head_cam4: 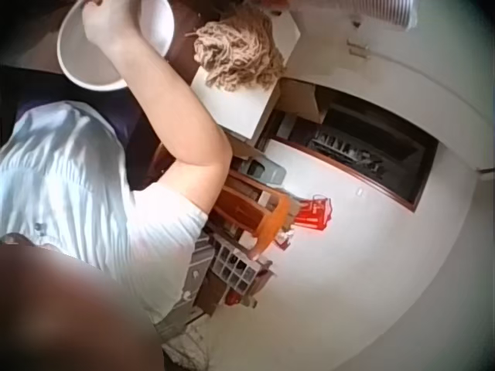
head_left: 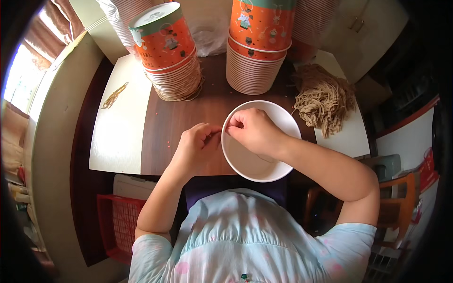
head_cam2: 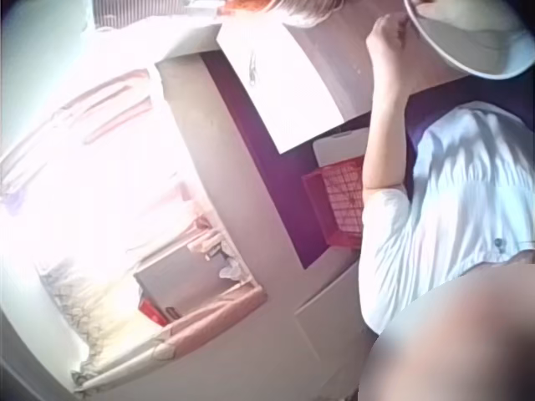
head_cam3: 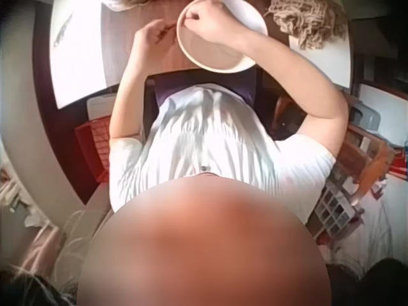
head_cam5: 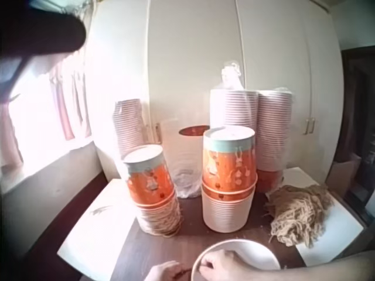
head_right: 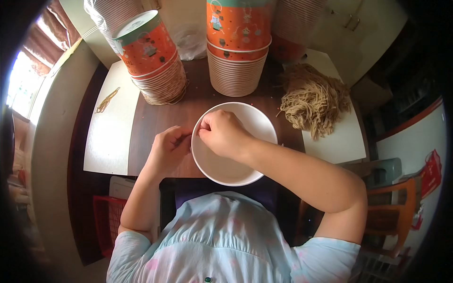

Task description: Tying thin brown strings to paper cups at a workstation.

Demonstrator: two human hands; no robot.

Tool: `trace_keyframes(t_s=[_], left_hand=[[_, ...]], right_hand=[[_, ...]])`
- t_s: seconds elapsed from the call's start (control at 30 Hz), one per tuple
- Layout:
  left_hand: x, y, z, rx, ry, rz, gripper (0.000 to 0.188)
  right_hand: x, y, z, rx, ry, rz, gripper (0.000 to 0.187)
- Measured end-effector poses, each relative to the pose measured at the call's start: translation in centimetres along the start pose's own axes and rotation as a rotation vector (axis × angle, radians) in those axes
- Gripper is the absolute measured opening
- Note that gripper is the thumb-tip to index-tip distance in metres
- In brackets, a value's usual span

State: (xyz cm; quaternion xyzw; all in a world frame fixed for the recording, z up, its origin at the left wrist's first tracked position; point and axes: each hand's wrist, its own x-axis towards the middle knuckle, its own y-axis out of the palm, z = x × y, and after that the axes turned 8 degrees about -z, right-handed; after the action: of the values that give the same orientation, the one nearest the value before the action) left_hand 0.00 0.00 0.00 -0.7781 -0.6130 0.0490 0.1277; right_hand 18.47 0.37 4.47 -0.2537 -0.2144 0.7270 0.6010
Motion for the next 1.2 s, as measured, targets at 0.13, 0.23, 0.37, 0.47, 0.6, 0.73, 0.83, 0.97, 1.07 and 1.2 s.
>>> trace_keyframes(t_s=[0.13, 0.23, 0.37, 0.47, 0.6, 0.73, 0.83, 0.97, 1.07, 1.2], left_hand=[[-1.0, 0.6, -1.8, 0.239, 0.246, -0.087, 0.009], [-2.1, 0.6, -2.4, 0.215, 0.177, -0.120, 0.009], [-3.5, -0.8, -1.4, 0.066, 0.195, -0.097, 0.006], [-3.9, -1.3, -0.8, -0.230, 0.289, -0.038, 0.006], [-3.3, -0.4, -1.4, -0.562, 0.189, 0.150, 0.010], [-2.4, 0.8, -1.2, -0.769, -0.137, 0.269, 0.016], [-2.2, 1.0, -1.7, -0.615, -0.094, 0.259, 0.017], [-3.3, 1.2, -3.2, -0.449, -0.006, 0.215, 0.016], [-3.4, 1.0, -2.4, -0.089, 0.254, 0.142, 0.015], [-3.9, 0.1, -2.2, -0.412, 0.044, 0.206, 0.010]], right_hand=[[-0.8, -0.8, 0.1, 0.028, -0.008, 0.085, 0.021], [-3.1, -2.8, 1.6, -0.054, -0.038, 0.180, 0.043], [-6.8, -3.1, 2.2, -0.454, -0.369, 0.069, 0.065], [-7.0, -3.5, 1.9, -0.504, -0.296, 0.167, 0.042], [-7.0, -4.3, 1.1, -0.519, -0.375, 0.119, 0.021], [-6.4, -5.7, 0.8, -0.569, -0.585, 0.142, 0.015], [-5.7, -6.6, 2.1, -0.494, -0.667, 0.161, 0.012], [-3.7, -5.8, 4.3, -0.344, -0.671, 0.278, 0.009], [-2.2, -5.4, 4.6, -0.232, -0.580, 0.205, 0.012], [-2.5, -4.0, 2.5, -0.405, -0.863, -0.583, 0.021]])
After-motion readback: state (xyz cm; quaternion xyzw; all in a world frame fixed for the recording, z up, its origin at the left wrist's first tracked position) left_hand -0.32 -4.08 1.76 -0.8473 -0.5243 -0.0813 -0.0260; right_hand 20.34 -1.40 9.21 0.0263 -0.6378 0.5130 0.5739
